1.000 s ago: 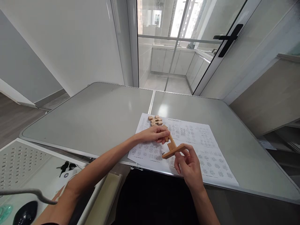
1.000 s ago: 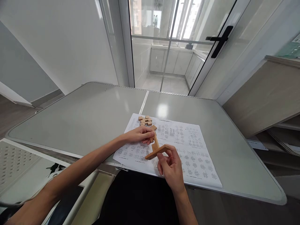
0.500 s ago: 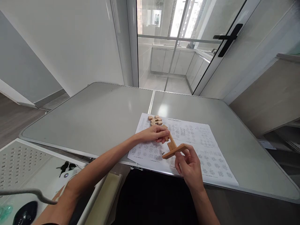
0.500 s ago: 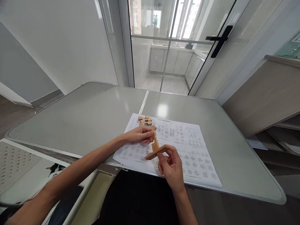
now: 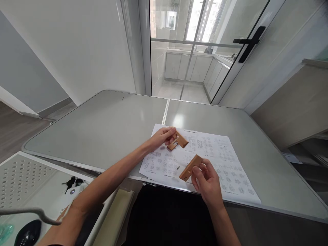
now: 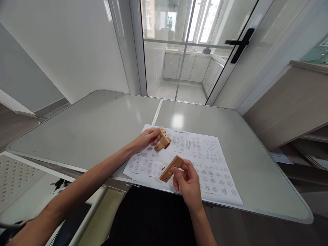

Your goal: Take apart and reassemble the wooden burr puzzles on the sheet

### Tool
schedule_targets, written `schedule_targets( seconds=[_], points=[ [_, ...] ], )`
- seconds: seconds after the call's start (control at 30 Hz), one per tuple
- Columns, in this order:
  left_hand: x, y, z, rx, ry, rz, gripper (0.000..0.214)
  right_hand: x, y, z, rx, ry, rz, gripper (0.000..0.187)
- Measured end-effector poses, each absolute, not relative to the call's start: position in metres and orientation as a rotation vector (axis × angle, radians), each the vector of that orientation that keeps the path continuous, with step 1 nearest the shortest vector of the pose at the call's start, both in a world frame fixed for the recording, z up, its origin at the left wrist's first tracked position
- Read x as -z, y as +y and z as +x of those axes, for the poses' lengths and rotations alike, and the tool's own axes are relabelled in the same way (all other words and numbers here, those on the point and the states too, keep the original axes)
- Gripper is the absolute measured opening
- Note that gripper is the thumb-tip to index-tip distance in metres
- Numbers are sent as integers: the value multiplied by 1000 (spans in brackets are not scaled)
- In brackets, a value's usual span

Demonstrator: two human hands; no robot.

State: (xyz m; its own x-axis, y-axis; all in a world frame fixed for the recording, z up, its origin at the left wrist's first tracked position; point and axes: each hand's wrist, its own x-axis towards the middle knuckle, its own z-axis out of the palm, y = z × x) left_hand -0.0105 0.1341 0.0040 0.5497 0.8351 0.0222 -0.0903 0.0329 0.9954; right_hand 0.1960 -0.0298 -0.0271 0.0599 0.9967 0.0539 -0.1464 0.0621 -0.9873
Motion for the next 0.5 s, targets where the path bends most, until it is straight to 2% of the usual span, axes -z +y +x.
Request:
schedule_targets(
  seconds=[0.2,0.3,0.5],
  points=[
    [5,142,-10,-945,782,1294,56,18,-22,187,-1222,-1074,-1198,58],
    [5,141,-7,-935,788,1314,55,18,-21,184,-1180,-1079,-1260,66],
    [3,135,-1,-867,811,1419,51,24,-15,183,-1141,-1212,-1374,53]
  ],
)
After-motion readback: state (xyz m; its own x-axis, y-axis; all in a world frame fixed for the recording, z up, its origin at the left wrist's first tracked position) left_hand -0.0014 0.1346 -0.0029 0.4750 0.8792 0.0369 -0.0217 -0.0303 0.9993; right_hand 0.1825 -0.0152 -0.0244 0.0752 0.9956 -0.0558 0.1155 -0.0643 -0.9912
